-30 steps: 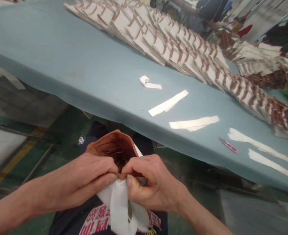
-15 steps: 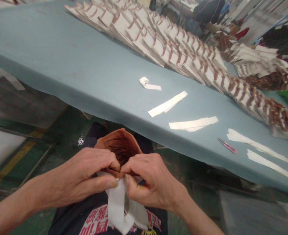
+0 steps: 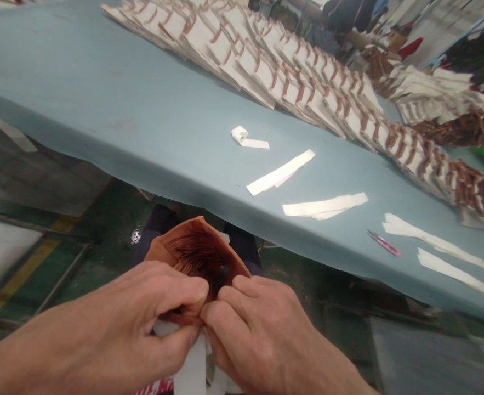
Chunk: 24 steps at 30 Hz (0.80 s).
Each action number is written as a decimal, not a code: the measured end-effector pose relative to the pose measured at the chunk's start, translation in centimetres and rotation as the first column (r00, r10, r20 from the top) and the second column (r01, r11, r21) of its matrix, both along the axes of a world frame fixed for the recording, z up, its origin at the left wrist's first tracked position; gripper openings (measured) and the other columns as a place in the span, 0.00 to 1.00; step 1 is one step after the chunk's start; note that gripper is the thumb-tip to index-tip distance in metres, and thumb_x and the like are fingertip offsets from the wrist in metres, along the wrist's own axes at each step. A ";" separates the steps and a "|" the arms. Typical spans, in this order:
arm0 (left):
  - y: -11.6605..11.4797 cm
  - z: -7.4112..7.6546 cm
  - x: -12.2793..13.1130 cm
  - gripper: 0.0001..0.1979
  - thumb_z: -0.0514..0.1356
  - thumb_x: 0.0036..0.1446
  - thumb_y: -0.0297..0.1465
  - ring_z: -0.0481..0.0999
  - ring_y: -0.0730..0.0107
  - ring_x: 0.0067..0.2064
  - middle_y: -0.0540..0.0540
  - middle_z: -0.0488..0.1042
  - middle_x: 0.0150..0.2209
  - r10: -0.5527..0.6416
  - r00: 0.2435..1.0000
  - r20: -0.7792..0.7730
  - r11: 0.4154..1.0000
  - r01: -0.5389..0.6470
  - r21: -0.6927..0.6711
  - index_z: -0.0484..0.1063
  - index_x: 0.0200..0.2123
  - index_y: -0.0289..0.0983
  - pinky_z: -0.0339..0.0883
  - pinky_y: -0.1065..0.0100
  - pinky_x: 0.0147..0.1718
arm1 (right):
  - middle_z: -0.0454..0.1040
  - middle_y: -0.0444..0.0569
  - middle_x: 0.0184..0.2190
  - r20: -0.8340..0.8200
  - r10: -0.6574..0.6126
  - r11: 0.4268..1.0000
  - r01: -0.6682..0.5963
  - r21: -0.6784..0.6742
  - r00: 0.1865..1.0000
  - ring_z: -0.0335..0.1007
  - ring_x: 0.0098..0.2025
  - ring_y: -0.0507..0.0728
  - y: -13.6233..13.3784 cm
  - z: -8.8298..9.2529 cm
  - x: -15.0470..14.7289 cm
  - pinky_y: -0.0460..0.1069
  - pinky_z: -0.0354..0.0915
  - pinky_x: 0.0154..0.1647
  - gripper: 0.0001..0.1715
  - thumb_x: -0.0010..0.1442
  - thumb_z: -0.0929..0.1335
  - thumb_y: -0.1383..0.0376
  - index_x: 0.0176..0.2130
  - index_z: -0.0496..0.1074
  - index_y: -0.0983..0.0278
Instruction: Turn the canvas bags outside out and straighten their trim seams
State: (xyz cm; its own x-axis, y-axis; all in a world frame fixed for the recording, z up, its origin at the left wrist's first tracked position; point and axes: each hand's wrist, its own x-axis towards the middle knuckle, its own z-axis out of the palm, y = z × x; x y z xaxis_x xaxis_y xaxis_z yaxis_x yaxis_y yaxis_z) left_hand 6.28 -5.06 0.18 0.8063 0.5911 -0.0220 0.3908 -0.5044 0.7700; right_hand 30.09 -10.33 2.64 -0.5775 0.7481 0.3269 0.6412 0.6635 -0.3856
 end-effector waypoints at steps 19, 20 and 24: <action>0.6 -2.5 -0.2 0.14 0.64 0.74 0.36 0.66 0.72 0.32 0.57 0.68 0.31 0.034 0.991 0.127 0.919 0.019 -0.394 0.68 0.33 0.41 0.59 0.72 0.31 | 0.75 0.38 0.26 -0.551 -0.106 0.871 -0.190 -0.453 0.828 0.66 0.27 0.50 1.9 -4.4 1.9 0.46 0.60 0.32 0.11 0.66 0.70 0.72 0.32 0.72 0.60; 0.8 -2.1 -0.2 0.14 0.64 0.72 0.35 0.66 0.73 0.32 0.58 0.69 0.30 0.030 0.992 0.121 0.921 0.019 -0.389 0.68 0.32 0.41 0.59 0.72 0.31 | 0.75 0.38 0.26 -0.551 -0.101 0.875 -0.190 -0.446 0.828 0.66 0.27 0.50 1.9 -4.4 1.8 0.46 0.60 0.32 0.11 0.65 0.70 0.73 0.32 0.72 0.60; 1.2 -0.6 0.1 0.12 0.60 0.73 0.34 0.71 0.74 0.31 0.58 0.73 0.30 0.012 0.995 0.104 0.941 0.024 -0.338 0.71 0.32 0.42 0.64 0.75 0.32 | 0.77 0.39 0.26 -0.533 -0.082 0.896 -0.173 -0.410 0.842 0.66 0.27 0.50 1.9 -4.1 1.7 0.47 0.61 0.33 0.10 0.65 0.70 0.72 0.32 0.73 0.60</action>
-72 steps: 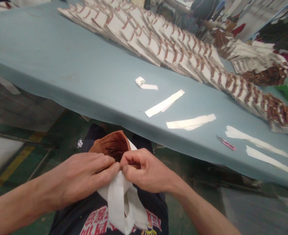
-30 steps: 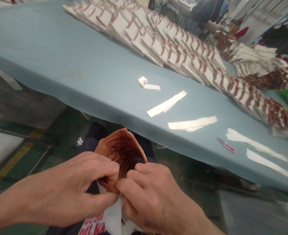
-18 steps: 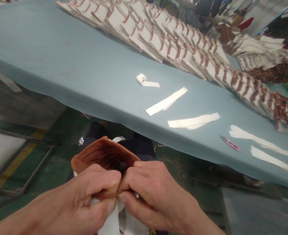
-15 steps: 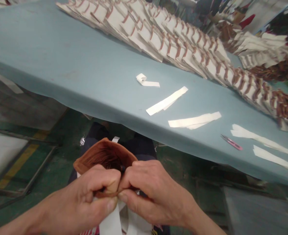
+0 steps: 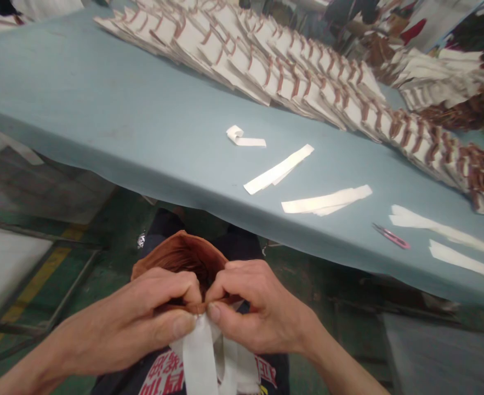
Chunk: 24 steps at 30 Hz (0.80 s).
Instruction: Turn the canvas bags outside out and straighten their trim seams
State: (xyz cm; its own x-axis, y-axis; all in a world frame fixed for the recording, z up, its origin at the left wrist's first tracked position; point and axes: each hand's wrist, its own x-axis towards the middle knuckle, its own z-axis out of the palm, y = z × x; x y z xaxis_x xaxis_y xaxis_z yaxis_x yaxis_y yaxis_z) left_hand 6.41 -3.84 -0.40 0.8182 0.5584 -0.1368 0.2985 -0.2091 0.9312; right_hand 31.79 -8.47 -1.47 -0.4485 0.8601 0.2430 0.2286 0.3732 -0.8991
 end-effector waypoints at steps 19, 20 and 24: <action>-1.0 -0.6 0.1 0.15 0.59 0.81 0.31 0.76 0.75 0.33 0.57 0.78 0.32 0.096 0.995 0.031 0.966 -0.101 0.238 0.77 0.36 0.43 0.67 0.77 0.36 | 0.64 0.35 0.24 -0.086 -0.003 0.963 -0.021 -0.269 0.996 0.53 0.24 0.48 0.3 0.0 -0.3 0.46 0.55 0.30 0.28 0.78 0.74 0.48 0.31 0.70 0.60; -1.1 -0.8 0.2 0.16 0.59 0.81 0.33 0.75 0.75 0.33 0.57 0.78 0.32 0.116 0.992 0.046 0.971 -0.123 0.204 0.77 0.36 0.42 0.67 0.77 0.36 | 0.62 0.34 0.23 -0.130 -0.019 0.942 -0.026 -0.335 0.991 0.51 0.24 0.48 0.3 -0.2 -0.6 0.46 0.54 0.28 0.30 0.76 0.75 0.47 0.30 0.70 0.60; -1.8 -1.7 1.6 0.29 0.59 0.82 0.54 0.64 0.74 0.27 0.56 0.66 0.28 0.246 0.957 0.153 0.941 -0.198 -0.275 0.68 0.31 0.41 0.60 0.74 0.24 | 0.57 0.34 0.21 -0.329 -0.138 0.885 -0.033 -0.464 0.934 0.47 0.21 0.47 -0.3 -1.2 -2.3 0.45 0.48 0.22 0.31 0.71 0.78 0.45 0.28 0.66 0.59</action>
State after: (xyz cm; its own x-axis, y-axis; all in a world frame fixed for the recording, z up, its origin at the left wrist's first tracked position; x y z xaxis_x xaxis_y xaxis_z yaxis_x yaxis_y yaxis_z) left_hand 8.01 -5.68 -2.10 0.7016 0.6949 -0.1578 0.1296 0.0933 0.9872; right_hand 29.44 -8.74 -2.63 -0.3607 0.9313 -0.0513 -0.1184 -0.1003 -0.9879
